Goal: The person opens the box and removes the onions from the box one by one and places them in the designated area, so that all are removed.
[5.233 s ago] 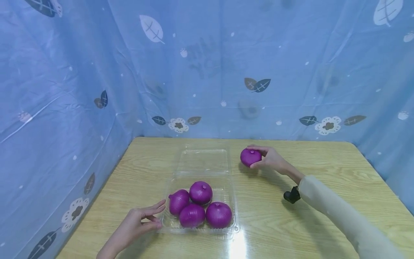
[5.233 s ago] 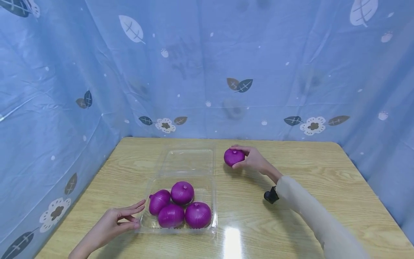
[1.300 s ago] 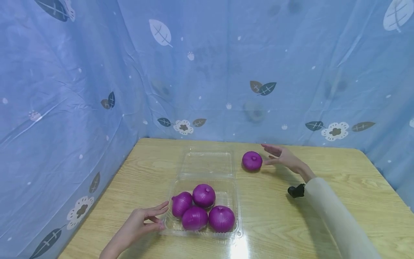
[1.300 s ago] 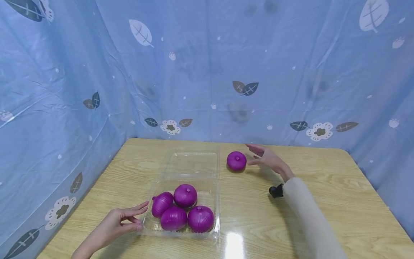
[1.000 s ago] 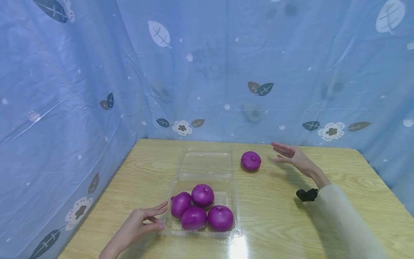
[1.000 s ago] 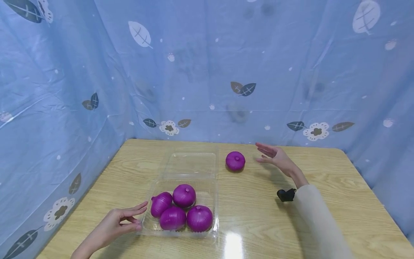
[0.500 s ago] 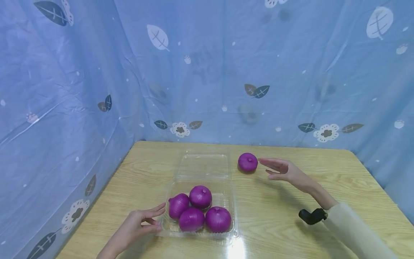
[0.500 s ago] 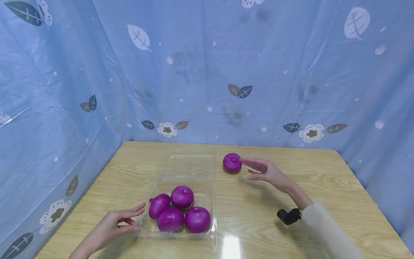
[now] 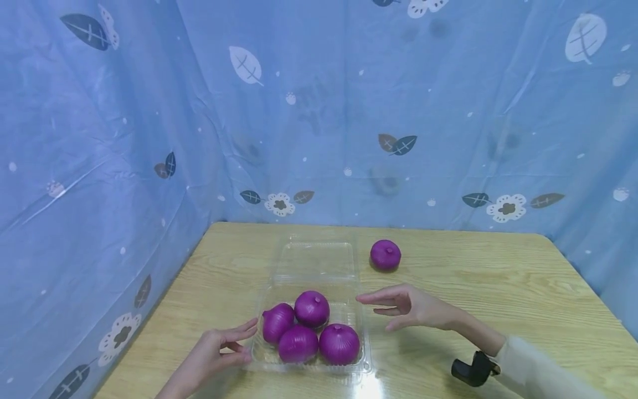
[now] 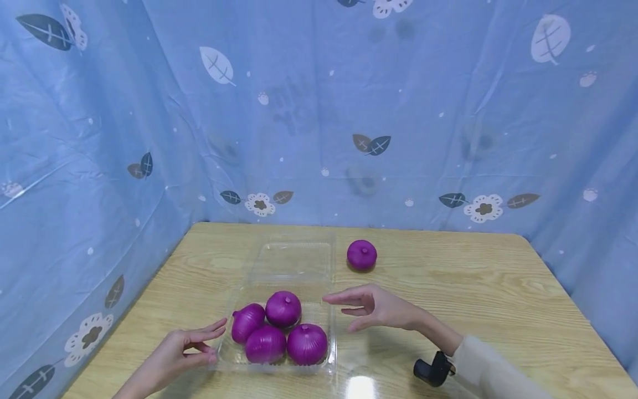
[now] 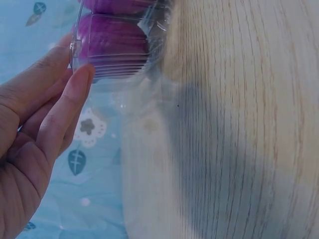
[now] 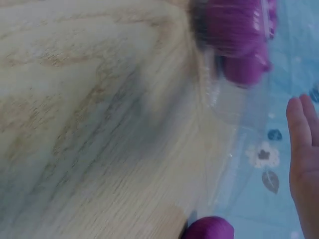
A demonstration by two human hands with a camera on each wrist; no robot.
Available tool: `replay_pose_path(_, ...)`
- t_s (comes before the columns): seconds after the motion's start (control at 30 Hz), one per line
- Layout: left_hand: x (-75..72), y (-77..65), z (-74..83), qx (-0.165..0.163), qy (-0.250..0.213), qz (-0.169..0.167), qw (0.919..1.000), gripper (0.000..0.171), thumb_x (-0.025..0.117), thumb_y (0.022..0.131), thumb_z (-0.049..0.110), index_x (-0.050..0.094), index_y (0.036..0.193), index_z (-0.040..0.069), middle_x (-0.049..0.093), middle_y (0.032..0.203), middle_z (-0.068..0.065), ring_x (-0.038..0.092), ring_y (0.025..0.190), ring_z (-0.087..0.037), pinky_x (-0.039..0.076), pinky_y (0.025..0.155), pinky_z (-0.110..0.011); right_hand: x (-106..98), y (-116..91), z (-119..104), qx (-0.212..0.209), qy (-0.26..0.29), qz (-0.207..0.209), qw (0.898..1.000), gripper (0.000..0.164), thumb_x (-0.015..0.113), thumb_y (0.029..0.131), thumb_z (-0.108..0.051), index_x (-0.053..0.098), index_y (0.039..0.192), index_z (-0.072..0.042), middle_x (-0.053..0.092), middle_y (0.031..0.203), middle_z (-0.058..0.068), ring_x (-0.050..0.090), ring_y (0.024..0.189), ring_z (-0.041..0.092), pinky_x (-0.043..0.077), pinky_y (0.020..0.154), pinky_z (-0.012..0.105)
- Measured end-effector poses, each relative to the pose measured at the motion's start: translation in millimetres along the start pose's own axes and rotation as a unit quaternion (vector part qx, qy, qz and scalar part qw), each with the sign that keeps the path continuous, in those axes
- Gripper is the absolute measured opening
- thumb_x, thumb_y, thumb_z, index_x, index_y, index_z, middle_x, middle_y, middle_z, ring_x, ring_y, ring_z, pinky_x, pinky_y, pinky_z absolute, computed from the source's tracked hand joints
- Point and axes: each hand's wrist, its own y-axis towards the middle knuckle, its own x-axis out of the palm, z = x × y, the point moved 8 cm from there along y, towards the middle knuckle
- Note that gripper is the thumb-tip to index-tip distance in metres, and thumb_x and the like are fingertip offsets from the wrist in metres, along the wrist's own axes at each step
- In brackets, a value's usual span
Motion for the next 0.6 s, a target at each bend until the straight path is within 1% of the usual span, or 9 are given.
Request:
replay_pose_path(0.13, -1.4, -1.8, -2.3, -0.005, 0.009, 0.006, 0.9999, 0.047, 0.072, 0.084, 0.013, 0.057, 0.121, -0.012, 0.048, 0.128, -0.034, 0.065, 0.075, -0.005, 0.056, 0.064, -0.024, 9, 17, 9, 0.012, -0.013, -0.054, 0.998, 0.051, 0.063, 0.088, 0.005, 0.044, 0.136, 0.010, 0.041, 0.145, 0.024, 0.039, 0.134, 0.018, 0.033, 0.108, 0.038)
replay_pose_path(0.23, -2.6, -2.7, -1.8, 0.002, 0.015, 0.010, 0.9998, 0.046, 0.072, 0.084, 0.012, 0.058, 0.121, -0.012, 0.049, 0.127, -0.033, 0.065, 0.075, -0.004, 0.056, 0.063, -0.025, 10, 31, 12, 0.018, -0.020, -0.081, 0.996, 0.050, 0.066, 0.087, 0.003, 0.047, 0.133, 0.011, 0.044, 0.142, 0.023, 0.042, 0.132, 0.021, 0.034, 0.107, 0.038)
replay_pose_path(0.33, -2.3, -2.5, -0.2, 0.015, 0.009, 0.011, 0.9998, 0.046, 0.072, 0.084, 0.010, 0.058, 0.121, -0.012, 0.049, 0.126, -0.034, 0.065, 0.074, -0.005, 0.056, 0.064, -0.025, 10, 46, 17, 0.029, -0.029, -0.103, 0.994, 0.052, 0.068, 0.086, 0.000, 0.047, 0.132, 0.011, 0.046, 0.141, 0.023, 0.043, 0.132, 0.023, 0.034, 0.107, 0.041)
replay_pose_path(0.47, 0.5, -1.5, 1.1, 0.028, 0.002, 0.008, 0.9996, 0.047, 0.072, 0.084, 0.011, 0.057, 0.122, -0.013, 0.050, 0.125, -0.035, 0.066, 0.074, -0.006, 0.057, 0.068, -0.026, 11, 62, 29, 0.063, -0.035, -0.124, 0.990, 0.056, 0.071, 0.082, 0.001, 0.048, 0.132, 0.010, 0.047, 0.140, 0.021, 0.044, 0.131, 0.022, 0.033, 0.108, 0.045)
replay_pose_path(0.53, 1.6, -1.3, 0.3, 0.027, 0.001, 0.007, 0.9996, 0.048, 0.072, 0.084, 0.011, 0.057, 0.123, -0.012, 0.050, 0.125, -0.034, 0.067, 0.075, -0.006, 0.057, 0.068, -0.025, 12, 69, 35, 0.083, -0.040, -0.134, 0.987, 0.057, 0.072, 0.081, 0.002, 0.049, 0.133, 0.008, 0.048, 0.140, 0.019, 0.045, 0.130, 0.020, 0.032, 0.108, 0.045)
replay_pose_path(0.6, 2.8, -0.9, -1.0, 0.021, 0.000, 0.007, 0.9998, 0.048, 0.072, 0.084, 0.012, 0.057, 0.123, -0.012, 0.050, 0.125, -0.034, 0.066, 0.076, -0.006, 0.056, 0.067, -0.025, 14, 75, 41, 0.103, -0.044, -0.143, 0.983, 0.057, 0.073, 0.080, 0.003, 0.050, 0.133, 0.006, 0.050, 0.140, 0.014, 0.047, 0.129, 0.018, 0.034, 0.108, 0.043)
